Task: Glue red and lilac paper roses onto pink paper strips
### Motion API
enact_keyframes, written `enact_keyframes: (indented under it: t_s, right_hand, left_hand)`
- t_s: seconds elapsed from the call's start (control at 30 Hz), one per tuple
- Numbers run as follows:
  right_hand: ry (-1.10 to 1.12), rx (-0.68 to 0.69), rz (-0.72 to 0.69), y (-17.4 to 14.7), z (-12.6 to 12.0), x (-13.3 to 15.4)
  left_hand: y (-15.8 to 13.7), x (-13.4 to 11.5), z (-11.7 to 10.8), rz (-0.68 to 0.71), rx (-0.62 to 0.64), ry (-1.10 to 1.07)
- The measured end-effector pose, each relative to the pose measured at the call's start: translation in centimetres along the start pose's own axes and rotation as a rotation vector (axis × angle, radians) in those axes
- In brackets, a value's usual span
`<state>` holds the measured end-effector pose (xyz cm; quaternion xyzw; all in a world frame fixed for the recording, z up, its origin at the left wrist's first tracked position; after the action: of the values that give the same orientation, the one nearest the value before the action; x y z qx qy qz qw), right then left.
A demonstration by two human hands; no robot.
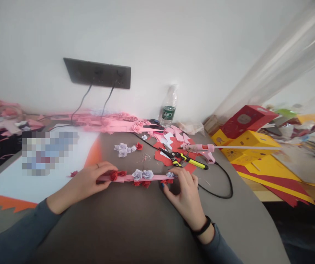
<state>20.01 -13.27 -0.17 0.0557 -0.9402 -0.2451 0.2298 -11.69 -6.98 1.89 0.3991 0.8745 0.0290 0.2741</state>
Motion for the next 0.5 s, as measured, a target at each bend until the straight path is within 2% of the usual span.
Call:
enact_keyframes:
  t_s: [0.27, 0.5]
  right_hand:
    - [-0.056, -0.022, 0.027, 0.6, -0.3, 0.6]
    - [-0.105, -0.019, 0.042, 1.2, 0.1, 0.9]
  left_hand:
    - [0.1, -0.2, -0.3, -0.012, 0.05, 0.002]
    - [0.2, -0.7, -1.1, -0.107, 0.118, -0.01]
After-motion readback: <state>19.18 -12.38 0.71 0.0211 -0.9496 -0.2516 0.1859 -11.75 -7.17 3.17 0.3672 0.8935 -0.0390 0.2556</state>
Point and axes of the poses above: each hand's wrist, its own y-axis towards the middle knuckle, its own z-axis out of the palm, x = y × z, the point moved 3 cm from there along y, towards the middle knuckle, and after that the axes turned 7 degrees about z, right-handed, at the moved point
